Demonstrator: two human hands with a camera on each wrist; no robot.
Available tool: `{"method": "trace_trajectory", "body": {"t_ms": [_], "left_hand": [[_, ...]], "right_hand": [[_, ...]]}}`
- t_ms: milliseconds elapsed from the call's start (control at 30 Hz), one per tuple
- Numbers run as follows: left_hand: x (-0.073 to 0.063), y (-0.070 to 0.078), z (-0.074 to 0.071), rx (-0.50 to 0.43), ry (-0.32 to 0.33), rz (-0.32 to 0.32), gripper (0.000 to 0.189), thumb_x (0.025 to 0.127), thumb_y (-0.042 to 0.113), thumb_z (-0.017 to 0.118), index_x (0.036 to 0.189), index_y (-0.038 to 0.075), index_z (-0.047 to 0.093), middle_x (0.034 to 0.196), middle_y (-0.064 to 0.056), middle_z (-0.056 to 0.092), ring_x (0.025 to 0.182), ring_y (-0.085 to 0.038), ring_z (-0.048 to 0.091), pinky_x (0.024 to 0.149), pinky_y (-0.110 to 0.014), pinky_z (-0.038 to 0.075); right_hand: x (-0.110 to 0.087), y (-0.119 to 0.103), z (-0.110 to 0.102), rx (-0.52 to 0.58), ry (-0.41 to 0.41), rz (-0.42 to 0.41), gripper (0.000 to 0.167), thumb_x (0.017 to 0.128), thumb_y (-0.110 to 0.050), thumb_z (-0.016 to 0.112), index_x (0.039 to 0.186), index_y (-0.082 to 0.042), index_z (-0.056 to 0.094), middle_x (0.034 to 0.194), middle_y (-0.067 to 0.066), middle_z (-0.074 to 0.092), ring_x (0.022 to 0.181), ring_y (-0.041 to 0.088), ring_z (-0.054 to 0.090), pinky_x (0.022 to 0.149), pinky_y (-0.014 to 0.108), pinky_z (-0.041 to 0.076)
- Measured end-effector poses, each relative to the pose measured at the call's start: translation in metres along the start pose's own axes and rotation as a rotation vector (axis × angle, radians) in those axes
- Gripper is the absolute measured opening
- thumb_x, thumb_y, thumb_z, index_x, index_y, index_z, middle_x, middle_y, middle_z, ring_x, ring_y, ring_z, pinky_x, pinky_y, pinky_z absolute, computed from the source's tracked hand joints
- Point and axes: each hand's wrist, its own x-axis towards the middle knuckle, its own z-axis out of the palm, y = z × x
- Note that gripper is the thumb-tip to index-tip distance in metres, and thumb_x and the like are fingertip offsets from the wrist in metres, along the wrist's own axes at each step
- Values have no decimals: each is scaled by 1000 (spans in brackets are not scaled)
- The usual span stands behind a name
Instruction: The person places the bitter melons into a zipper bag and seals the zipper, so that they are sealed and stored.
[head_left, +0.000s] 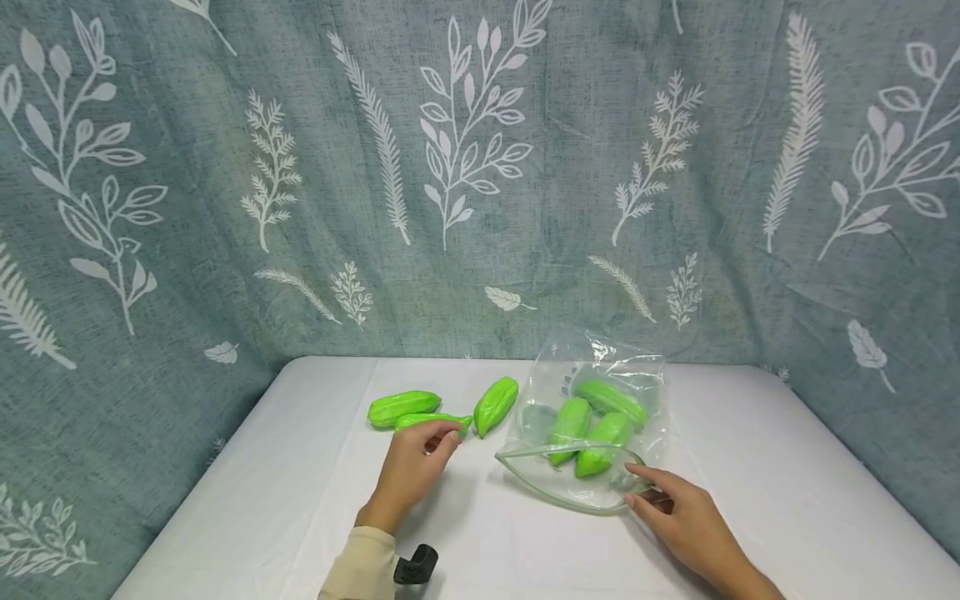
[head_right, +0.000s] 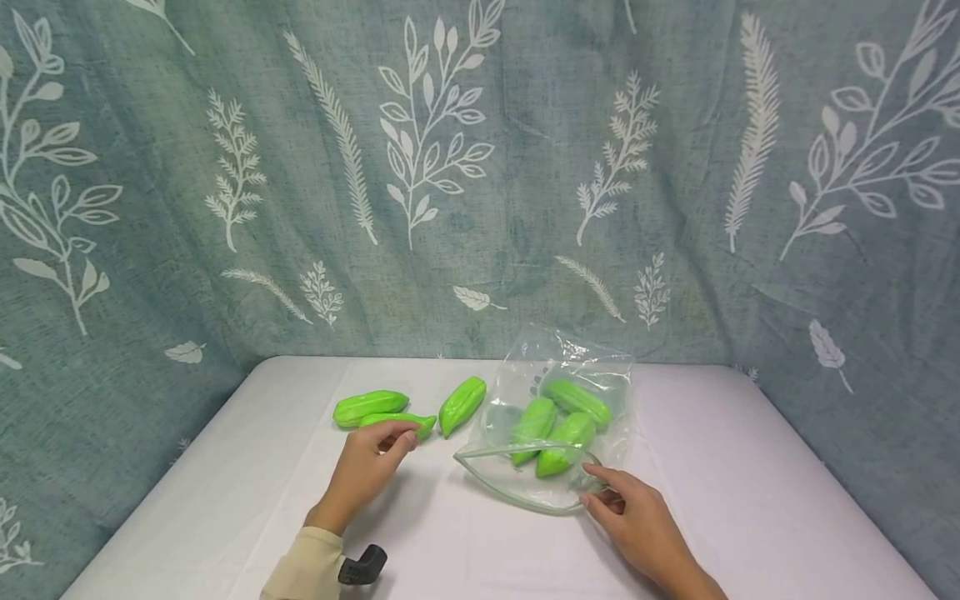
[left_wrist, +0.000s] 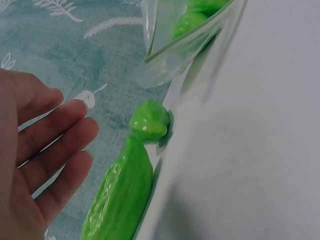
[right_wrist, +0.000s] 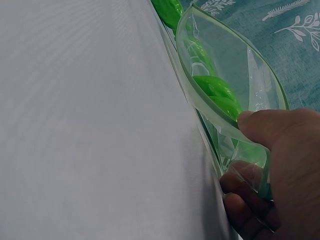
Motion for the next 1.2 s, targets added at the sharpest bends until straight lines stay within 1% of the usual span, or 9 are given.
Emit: {"method": "trace_trajectory", "body": {"t_ms": [200,300,400,600,767,867,967,1100,1200], "left_hand": [[0,-12,-12,8,37,-90,16,94,9,69,108,6,76,91,6,72,81,-10,66,73,-28,55],[1,-18,-16,-4,59,-138,16,94,10,69,109,6,76,91,5,73,82,-10,67,74,-29,56],[2,-24,-19,10,83,-172,16,95,10,69,108,6,77,92,4,73,82,-10,67,74,-29,56],[3,-31,-25,38,133,-212,14,95,9,67,104,7,77,98,0,74,86,-14,67,75,-32,56],[4,-34,-28,54,179,-205,14,92,4,68,102,6,77,99,-3,73,86,-17,68,74,-32,56],[5,-35,-29,53,181,-208,13,91,4,69,102,4,77,98,-4,72,88,-17,67,76,-33,56],[6,-37,-30,52,166,-238,15,91,8,70,104,4,76,101,-4,71,93,-18,65,80,-35,56],[7,-40,-31,99,130,-273,19,90,11,72,108,6,75,111,-7,67,104,-23,63,87,-41,54],[6,-43,-31,146,106,-285,23,89,13,74,111,8,75,117,-9,64,109,-26,61,89,-44,53]], "right_hand": [[-1,-1,-1,-10,-8,14,45,89,-23,78,131,-13,66,111,5,71,82,6,68,69,22,56],[-1,0,-1,-9,-8,15,45,90,-24,77,131,-13,66,111,4,71,82,6,68,69,23,56],[-2,1,0,-2,-8,19,44,90,-23,77,131,-14,66,111,4,71,82,6,68,69,23,56],[-1,0,0,-7,-1,11,44,90,-23,77,131,-13,67,113,5,71,82,6,68,69,23,56],[0,0,0,-12,3,2,43,90,-22,77,131,-13,67,114,6,71,83,6,68,69,23,56],[0,0,0,-8,3,-2,43,89,-21,77,131,-13,67,114,6,70,83,6,68,69,22,57],[-1,1,1,-2,5,-7,43,89,-21,78,130,-13,67,113,6,71,83,6,68,69,22,57],[-1,1,1,3,7,-9,43,89,-21,78,130,-13,67,112,5,71,82,5,68,68,23,57],[-1,1,0,6,5,-4,43,89,-21,78,130,-13,67,112,4,71,82,5,68,68,23,56]]}}
